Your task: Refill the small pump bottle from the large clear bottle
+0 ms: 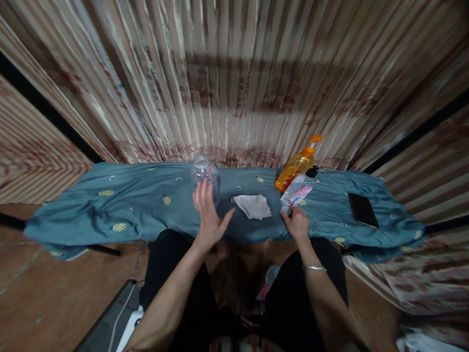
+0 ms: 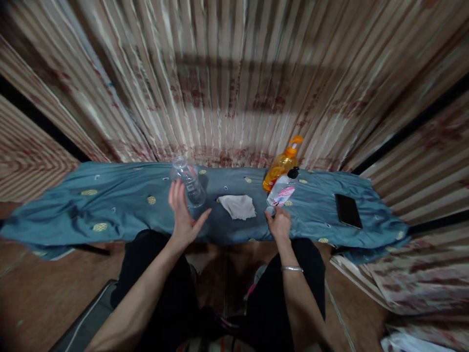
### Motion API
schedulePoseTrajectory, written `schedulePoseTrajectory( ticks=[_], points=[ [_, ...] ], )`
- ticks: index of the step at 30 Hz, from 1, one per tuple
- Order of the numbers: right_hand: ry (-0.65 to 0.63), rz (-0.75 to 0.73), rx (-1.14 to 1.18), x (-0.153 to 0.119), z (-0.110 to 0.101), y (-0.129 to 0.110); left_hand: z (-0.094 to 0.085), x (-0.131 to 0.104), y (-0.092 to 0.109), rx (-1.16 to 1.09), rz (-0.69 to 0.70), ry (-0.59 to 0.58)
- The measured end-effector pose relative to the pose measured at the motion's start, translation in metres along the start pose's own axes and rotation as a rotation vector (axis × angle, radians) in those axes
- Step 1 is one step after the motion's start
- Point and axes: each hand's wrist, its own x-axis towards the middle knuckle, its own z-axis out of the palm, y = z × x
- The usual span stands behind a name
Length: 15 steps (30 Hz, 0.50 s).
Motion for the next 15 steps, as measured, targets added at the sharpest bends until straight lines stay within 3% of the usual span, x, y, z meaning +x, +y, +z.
schedulePoseTrajectory(
  ticks=[4,7,12,15],
  points=[
    [-0.009,0.074,0.186,-0.011,-0.010,-0.016,0.006,0.010,-0.036,-0.057,-0.330,0.113],
    [-0.062,0.069,0.410,-0.016,-0.014,-0.054,0.023,0.020,-0.056,-0.164,-0.555,0.126],
    [-0.229,-0.100,0.903,-0.002,-0.013,-0.134,0.043,0.038,-0.066,-0.262,-0.651,0.099],
    [-0.346,-0.241,0.976,0.018,-0.017,-0.169,0.047,0.043,-0.066,-0.272,-0.665,0.073]
  ],
)
